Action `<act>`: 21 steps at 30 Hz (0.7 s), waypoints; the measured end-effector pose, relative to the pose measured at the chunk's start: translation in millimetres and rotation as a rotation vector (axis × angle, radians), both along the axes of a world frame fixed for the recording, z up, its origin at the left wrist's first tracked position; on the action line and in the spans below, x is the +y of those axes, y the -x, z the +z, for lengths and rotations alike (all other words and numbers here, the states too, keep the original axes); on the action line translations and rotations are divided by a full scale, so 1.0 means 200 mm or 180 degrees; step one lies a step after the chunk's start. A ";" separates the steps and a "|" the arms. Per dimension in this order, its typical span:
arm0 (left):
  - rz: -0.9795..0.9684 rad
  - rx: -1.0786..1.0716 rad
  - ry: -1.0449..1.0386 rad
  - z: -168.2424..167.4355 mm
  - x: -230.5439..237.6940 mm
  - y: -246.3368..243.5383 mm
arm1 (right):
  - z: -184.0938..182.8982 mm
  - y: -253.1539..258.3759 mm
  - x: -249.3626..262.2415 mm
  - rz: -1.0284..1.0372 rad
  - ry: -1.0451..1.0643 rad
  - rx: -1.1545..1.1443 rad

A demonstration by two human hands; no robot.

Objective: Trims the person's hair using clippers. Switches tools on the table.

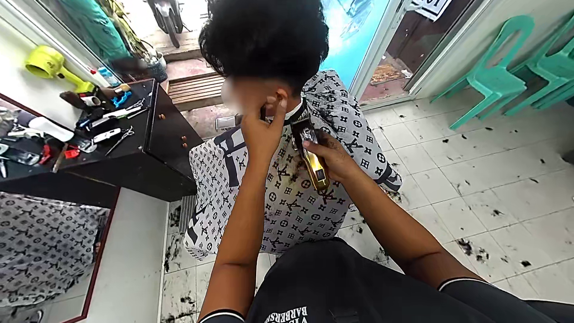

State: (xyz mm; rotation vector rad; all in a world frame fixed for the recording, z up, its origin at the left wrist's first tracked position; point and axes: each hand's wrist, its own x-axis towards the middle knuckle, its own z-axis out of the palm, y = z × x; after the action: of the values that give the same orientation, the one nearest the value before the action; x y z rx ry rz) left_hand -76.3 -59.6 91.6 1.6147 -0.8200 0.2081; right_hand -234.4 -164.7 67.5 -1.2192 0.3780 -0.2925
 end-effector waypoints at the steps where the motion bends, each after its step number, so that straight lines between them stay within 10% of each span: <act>1: 0.0139 -0.0076 -0.0013 0.02 -0.05 0.00 | 0.02 -0.02 -0.02 -0.0036 -0.0121 -0.0011; 21: 0.0861 -0.0239 -0.0077 -0.14 -0.11 -0.15 | 0.16 -0.28 -0.09 0.0451 -0.1862 -0.0425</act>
State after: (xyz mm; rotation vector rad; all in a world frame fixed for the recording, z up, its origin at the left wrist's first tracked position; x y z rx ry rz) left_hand -45.3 -81.7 62.7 1.7471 -0.6604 0.4543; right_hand -177.8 -183.0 99.4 -0.6435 0.2348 -0.1244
